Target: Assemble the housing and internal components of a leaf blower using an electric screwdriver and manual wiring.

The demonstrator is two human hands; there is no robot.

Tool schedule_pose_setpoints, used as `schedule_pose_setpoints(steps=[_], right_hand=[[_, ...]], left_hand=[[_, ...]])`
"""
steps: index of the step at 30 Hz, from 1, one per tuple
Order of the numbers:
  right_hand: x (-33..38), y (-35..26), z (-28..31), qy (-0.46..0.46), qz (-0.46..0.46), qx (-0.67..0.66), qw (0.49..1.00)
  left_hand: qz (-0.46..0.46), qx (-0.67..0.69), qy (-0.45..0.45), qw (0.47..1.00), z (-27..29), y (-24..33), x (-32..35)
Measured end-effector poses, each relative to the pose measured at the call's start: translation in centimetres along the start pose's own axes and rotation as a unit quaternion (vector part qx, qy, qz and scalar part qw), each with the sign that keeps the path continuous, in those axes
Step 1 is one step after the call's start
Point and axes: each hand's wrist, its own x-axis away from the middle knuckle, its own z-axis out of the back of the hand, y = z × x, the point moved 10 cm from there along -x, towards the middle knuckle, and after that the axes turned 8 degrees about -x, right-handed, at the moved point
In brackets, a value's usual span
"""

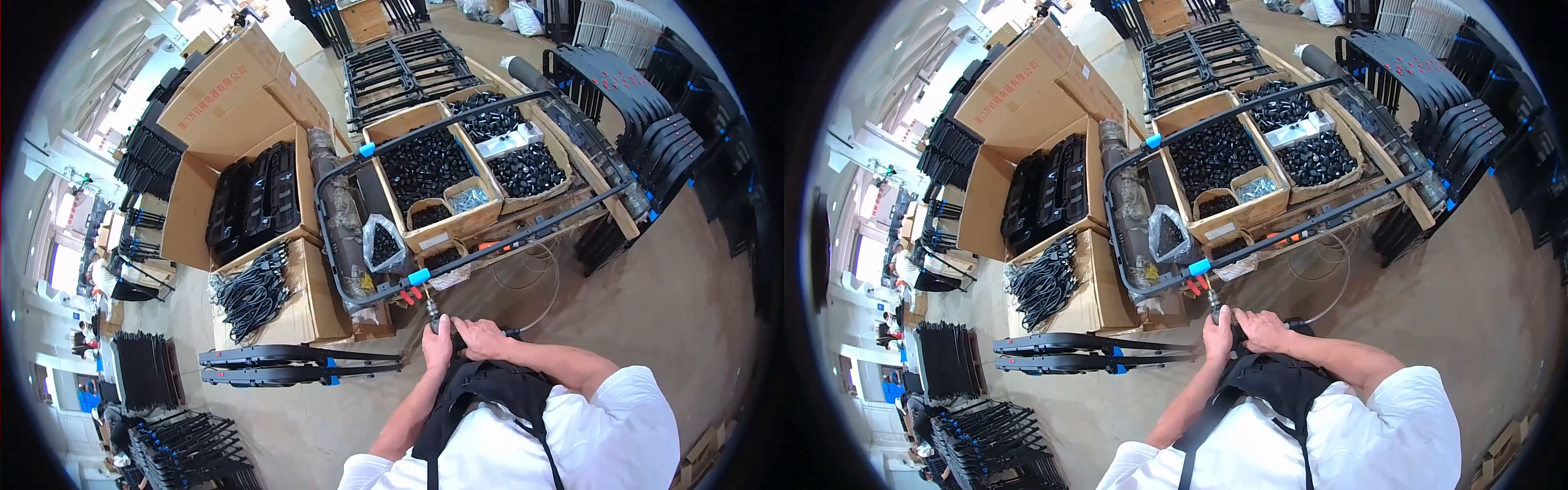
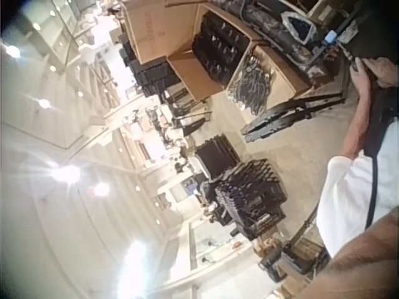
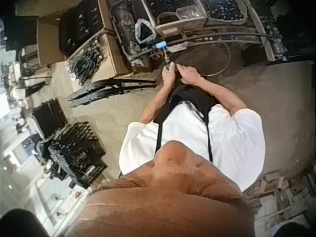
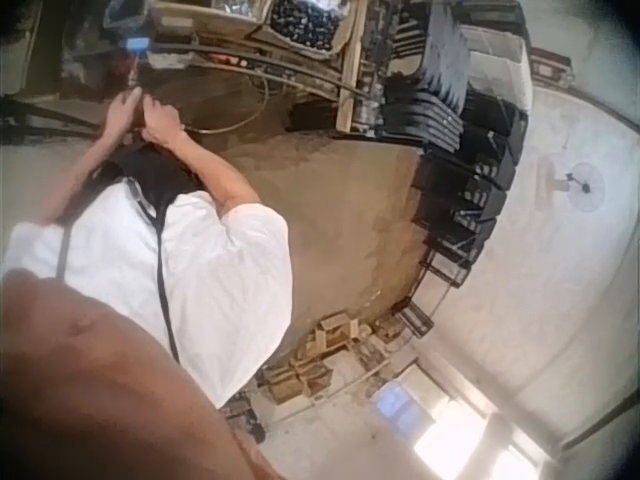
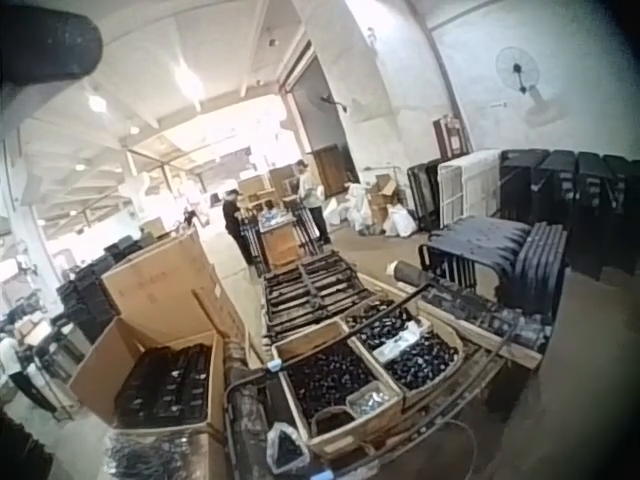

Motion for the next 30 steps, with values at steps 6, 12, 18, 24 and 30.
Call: schedule_pose_setpoints(steps=[6,12,18,24,30], right_hand=[[-0.6,-0.5,0.0,-0.036,-0.008,0.016,0.999],[-0.8,0.0,0.0,-0.031,0.002,-0.008,0.999],[-1.2,-0.1,0.6,-0.049,-0.011,-0.024,0.998],[-1.5,-0.1,1.2,-0.052,-0.029,-0.029,0.998],[-1.8,-0.1,1.5,-0.064,-0.049,-0.017,0.997]], left_hand=[[0.011,-0.001,-0.011,1.0,-0.4,-1.2,-0.9],[-0.001,-0.013,-0.013,1.0,-0.7,-0.7,-1.5],[-0.002,-0.027,-0.003,1.0,-0.6,-0.6,-2.0],[-0.01,-0.019,-0.01,1.0,-0.4,0.2,-2.2],[-0.002,-0.025,-0.008,1.0,-0.3,0.5,-2.5]])
